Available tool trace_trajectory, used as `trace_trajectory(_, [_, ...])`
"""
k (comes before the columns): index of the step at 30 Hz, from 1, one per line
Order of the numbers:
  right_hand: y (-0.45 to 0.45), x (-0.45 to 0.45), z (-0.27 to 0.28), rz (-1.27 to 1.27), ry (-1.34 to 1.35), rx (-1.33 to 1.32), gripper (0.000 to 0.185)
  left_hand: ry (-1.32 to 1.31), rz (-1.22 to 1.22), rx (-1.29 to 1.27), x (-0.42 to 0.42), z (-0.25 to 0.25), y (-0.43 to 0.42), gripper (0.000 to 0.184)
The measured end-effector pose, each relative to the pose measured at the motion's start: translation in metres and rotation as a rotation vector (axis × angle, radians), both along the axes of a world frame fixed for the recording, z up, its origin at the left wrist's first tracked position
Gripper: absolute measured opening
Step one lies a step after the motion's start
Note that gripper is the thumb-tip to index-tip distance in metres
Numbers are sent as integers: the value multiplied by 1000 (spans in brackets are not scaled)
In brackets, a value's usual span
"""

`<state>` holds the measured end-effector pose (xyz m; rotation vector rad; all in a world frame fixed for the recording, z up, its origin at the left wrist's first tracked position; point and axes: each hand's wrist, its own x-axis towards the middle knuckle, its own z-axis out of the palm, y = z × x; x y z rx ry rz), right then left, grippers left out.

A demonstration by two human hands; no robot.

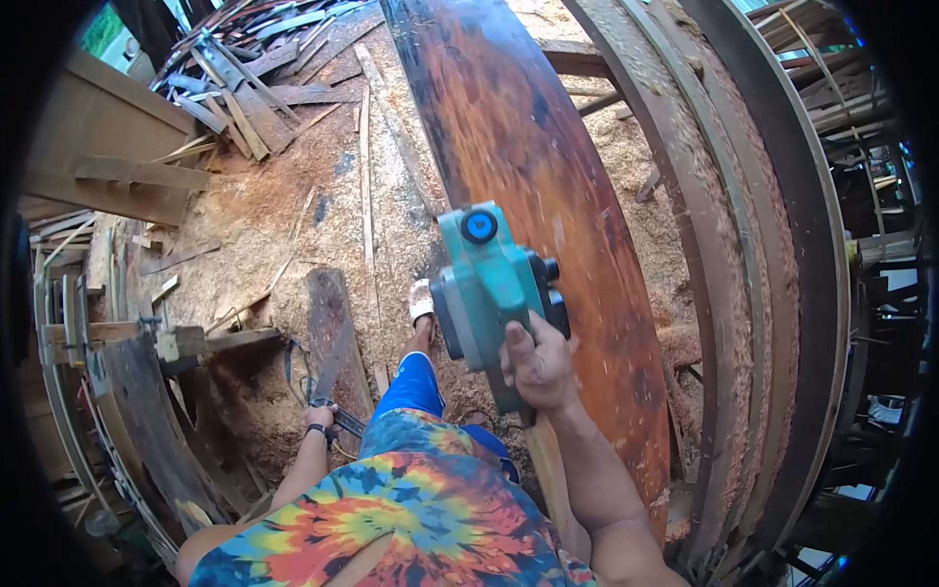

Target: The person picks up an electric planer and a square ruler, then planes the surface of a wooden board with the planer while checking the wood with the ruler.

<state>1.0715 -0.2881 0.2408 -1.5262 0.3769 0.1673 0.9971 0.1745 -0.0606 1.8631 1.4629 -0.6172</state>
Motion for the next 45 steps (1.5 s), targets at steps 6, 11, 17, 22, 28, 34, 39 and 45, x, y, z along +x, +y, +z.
trace_trajectory(6, [25,250,-5,-13,-38,34,47,-4,-162,31,103,25,24,18])
trace_trajectory(11, [44,459,-7,24,-139,4,54,-188,-217,107,160,23,49,16])
trace_trajectory(17, [46,501,-5,48,-130,22,54,-378,-104,118,207,65,40,15])
trace_trajectory(22, [28,334,-3,41,-91,46,46,-71,-242,156,212,52,48,29])
trace_trajectory(28, [17,119,0,-60,121,23,76,176,-477,174,200,-22,67,48])
trace_trajectory(34, [20,145,9,-55,142,15,79,84,-648,182,270,37,5,37])
trace_trajectory(39, [32,296,9,-43,-14,46,42,-120,-652,132,307,45,-11,37])
trace_trajectory(45, [35,478,-2,3,-119,15,51,-256,-600,99,311,89,-29,34])
